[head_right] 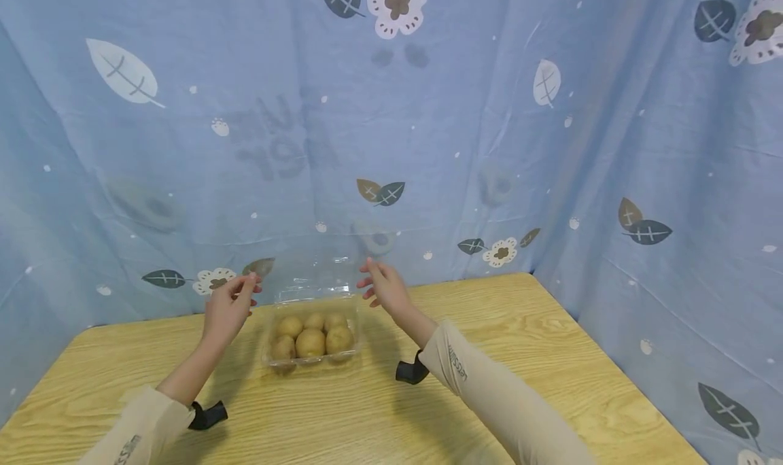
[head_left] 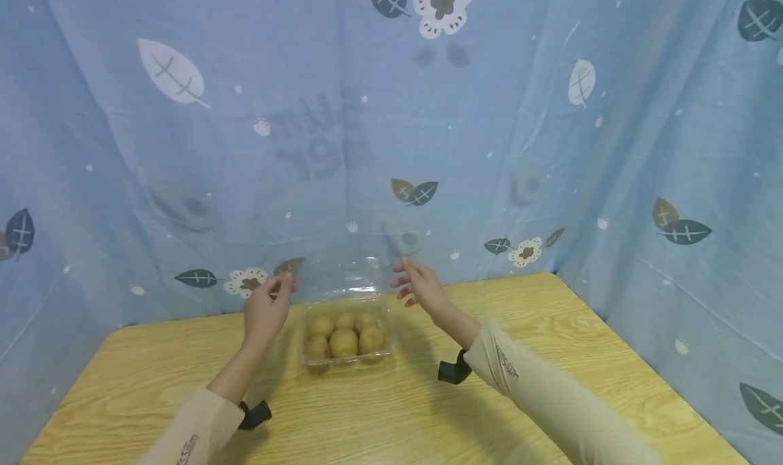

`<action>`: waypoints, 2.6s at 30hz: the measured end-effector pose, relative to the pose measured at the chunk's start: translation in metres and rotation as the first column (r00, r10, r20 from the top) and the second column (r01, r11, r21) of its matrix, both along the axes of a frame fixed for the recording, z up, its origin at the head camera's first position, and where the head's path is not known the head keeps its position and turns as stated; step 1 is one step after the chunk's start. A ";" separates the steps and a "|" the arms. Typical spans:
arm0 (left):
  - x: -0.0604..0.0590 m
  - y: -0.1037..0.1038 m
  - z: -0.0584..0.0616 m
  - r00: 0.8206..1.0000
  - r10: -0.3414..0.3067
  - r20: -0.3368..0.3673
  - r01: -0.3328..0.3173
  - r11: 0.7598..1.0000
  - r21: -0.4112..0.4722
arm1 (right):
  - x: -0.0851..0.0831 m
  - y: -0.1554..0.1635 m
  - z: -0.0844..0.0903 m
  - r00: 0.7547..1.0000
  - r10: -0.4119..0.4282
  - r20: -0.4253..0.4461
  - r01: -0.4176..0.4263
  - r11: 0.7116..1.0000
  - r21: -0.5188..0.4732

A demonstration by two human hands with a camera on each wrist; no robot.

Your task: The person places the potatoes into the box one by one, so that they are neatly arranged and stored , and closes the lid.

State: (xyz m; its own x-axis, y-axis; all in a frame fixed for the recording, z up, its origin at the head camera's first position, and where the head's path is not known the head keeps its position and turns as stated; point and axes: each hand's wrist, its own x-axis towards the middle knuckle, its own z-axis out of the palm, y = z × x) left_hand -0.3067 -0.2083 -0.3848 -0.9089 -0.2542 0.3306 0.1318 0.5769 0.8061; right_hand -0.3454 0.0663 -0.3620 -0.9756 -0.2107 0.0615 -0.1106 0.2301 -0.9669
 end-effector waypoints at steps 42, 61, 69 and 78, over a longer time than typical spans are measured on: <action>0.062 0.002 -0.049 0.827 -0.327 0.458 0.165 0.919 0.358 | 0.053 0.016 -0.057 0.948 0.275 0.158 -0.310 0.910 0.275; 0.054 0.010 -0.057 0.856 -0.292 0.427 0.119 0.914 0.388 | 0.047 0.015 -0.061 0.948 0.266 0.174 -0.303 0.922 0.242; 0.051 0.012 -0.059 0.864 -0.282 0.418 0.119 0.920 0.374 | 0.045 0.014 -0.065 0.953 0.224 0.206 -0.269 0.936 0.226; 0.050 0.012 -0.061 0.859 -0.297 0.417 0.139 0.919 0.368 | 0.046 0.013 -0.068 0.960 0.208 0.188 -0.249 0.940 0.233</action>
